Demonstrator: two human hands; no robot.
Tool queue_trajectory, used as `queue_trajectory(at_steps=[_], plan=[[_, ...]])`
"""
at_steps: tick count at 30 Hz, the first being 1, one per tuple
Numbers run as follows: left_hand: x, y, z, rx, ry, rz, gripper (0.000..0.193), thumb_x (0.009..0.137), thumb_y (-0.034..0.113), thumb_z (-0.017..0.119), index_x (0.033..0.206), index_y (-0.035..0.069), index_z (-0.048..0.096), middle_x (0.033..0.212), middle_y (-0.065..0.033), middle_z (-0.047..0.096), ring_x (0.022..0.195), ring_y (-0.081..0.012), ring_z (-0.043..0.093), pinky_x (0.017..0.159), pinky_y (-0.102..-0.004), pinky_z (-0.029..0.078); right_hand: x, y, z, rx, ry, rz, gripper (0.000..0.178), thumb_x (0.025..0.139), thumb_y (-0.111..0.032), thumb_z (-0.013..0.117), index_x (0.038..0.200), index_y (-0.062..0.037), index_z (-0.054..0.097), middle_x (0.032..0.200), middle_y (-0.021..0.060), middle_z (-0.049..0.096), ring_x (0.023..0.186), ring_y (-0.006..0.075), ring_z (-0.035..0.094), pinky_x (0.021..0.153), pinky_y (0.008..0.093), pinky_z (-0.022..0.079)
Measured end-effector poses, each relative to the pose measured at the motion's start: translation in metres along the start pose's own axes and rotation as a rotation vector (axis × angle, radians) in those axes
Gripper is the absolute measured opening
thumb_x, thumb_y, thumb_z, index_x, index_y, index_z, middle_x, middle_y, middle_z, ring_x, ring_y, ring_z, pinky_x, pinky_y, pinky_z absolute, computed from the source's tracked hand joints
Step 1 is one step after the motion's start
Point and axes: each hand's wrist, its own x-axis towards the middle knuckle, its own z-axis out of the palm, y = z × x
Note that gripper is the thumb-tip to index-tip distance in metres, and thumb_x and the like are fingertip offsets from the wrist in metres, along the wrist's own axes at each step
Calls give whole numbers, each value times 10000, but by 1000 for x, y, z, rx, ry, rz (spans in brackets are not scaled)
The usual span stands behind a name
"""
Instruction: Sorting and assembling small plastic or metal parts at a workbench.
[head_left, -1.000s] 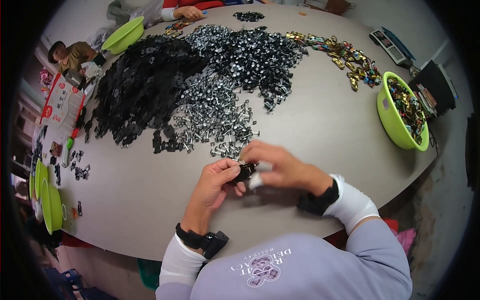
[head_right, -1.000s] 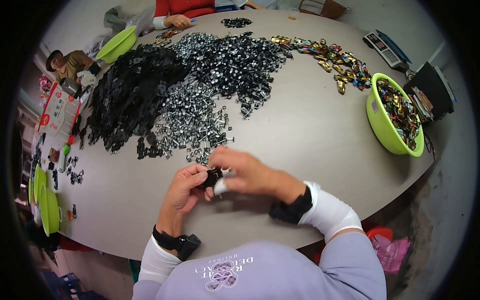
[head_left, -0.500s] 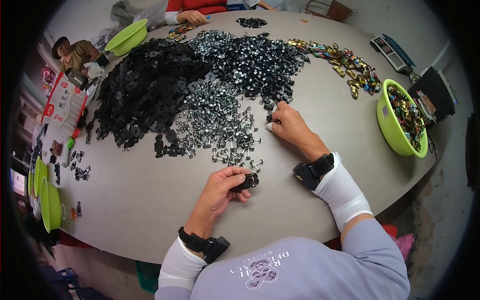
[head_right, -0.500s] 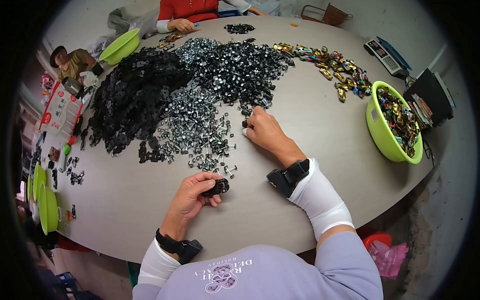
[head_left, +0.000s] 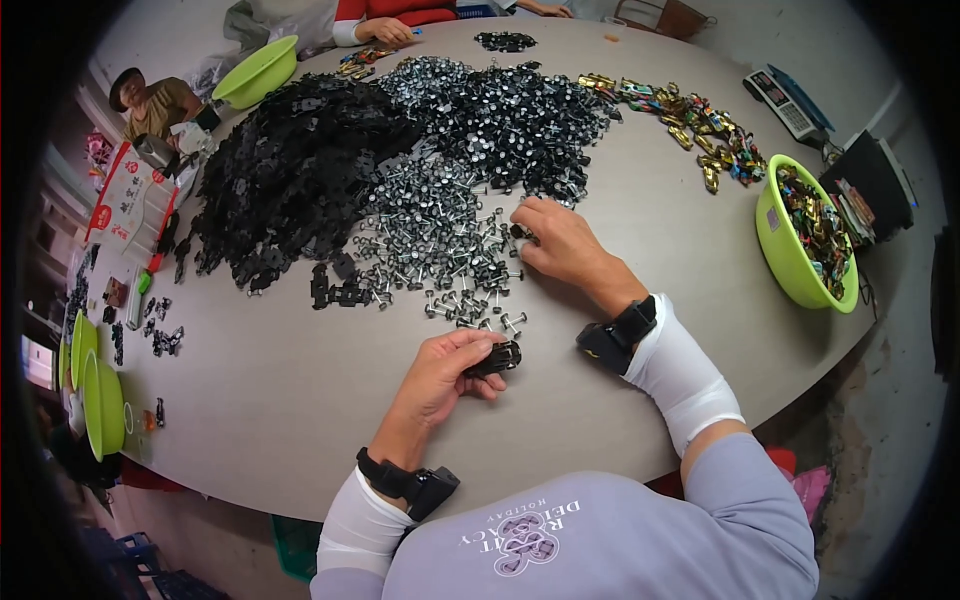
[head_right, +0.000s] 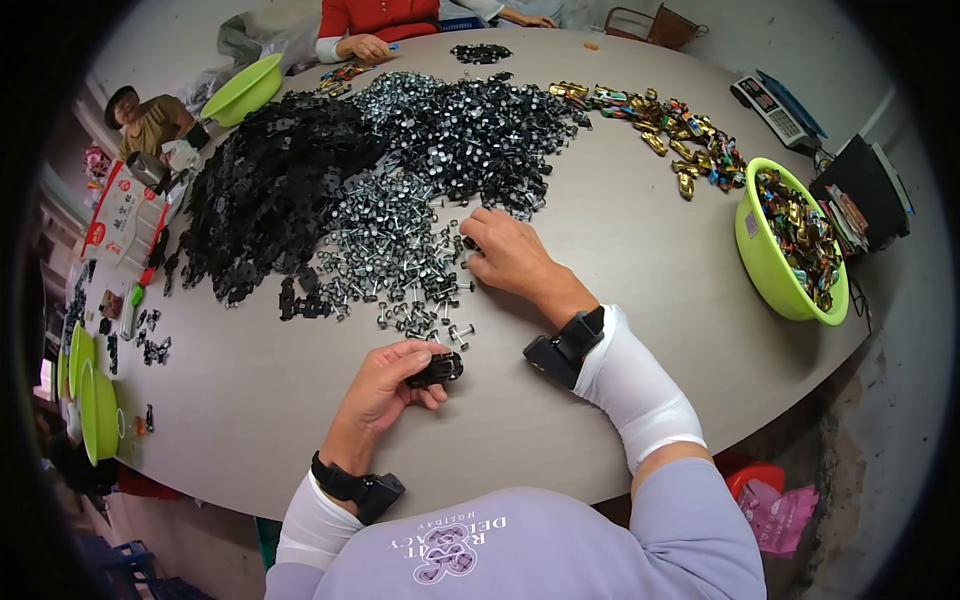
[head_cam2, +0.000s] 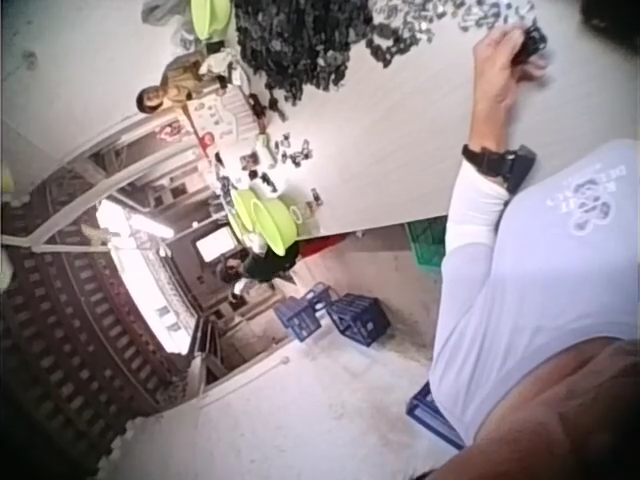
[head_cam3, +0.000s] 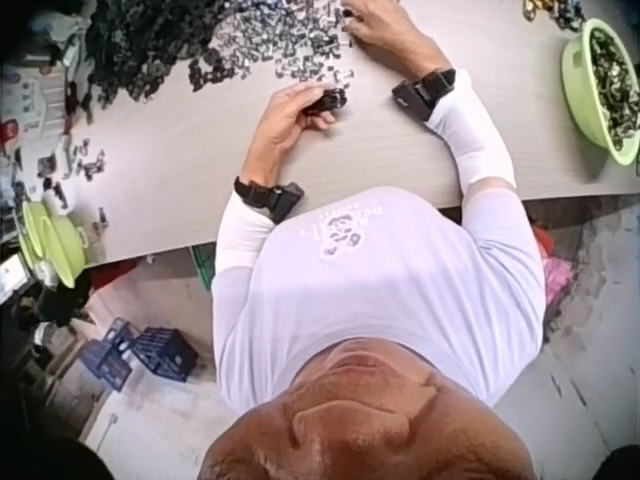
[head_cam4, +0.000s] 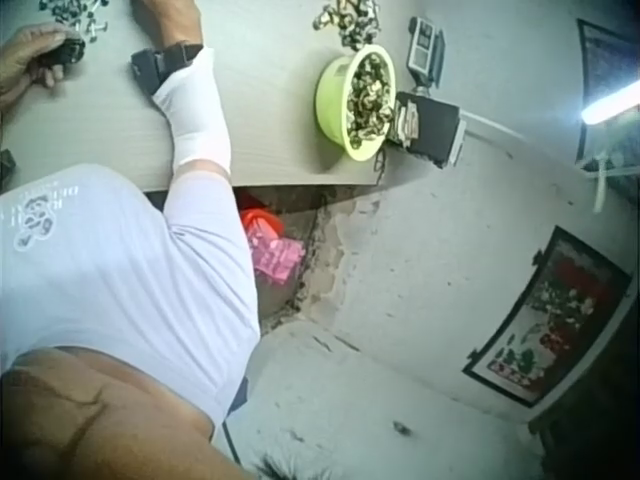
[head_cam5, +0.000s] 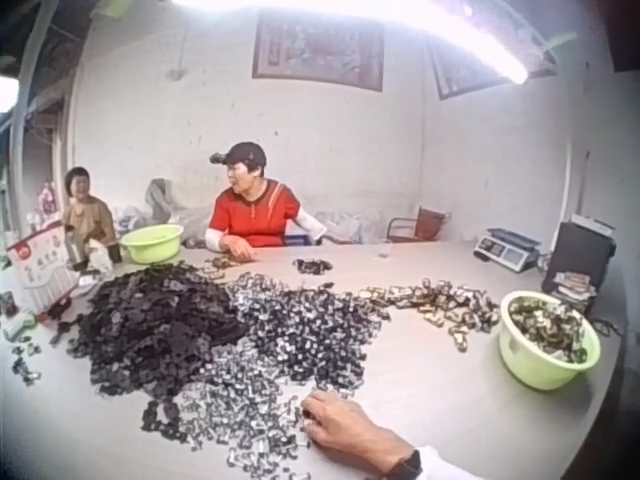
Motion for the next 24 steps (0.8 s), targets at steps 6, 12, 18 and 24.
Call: queue_trajectory(at_steps=[6, 12, 18, 24], plan=[[1, -1, -2, -3, -20, -12, 351, 918, 245, 538, 1099, -54, 573, 883, -132, 640, 663, -190, 643, 561, -275, 540, 5, 11, 6, 39, 17, -39, 223, 673, 26, 524, 886, -26, 568, 855, 144, 547, 798, 367, 554, 694, 439, 450], [4, 0, -7, -69, -34, -25, 386, 939, 271, 500, 1115, -68, 559, 920, -153, 633, 711, -226, 651, 591, -293, 545, -27, 5, -24, -65, -190, 106, 243, 667, 40, 504, 880, -20, 605, 848, 153, 553, 763, 357, 559, 674, 428, 451], [2, 4, -2, -50, -83, -32, 352, 902, 124, 518, 1172, -102, 509, 974, -189, 625, 788, -259, 669, 671, -316, 575, -48, 3, -34, -21, -191, 142, 257, 648, 12, 523, 884, -23, 618, 848, 150, 567, 749, 355, 561, 663, 419, 452], [1, 2, -2, -34, -57, -68, 352, 857, 7, 496, 1187, -113, 488, 1012, -210, 618, 851, -279, 669, 711, -291, 581, -52, -35, -45, 431, -118, 85, 175, 611, 59, 498, 770, -6, 525, 788, 82, 531, 637, 175, 512, 549, 273, 409]])
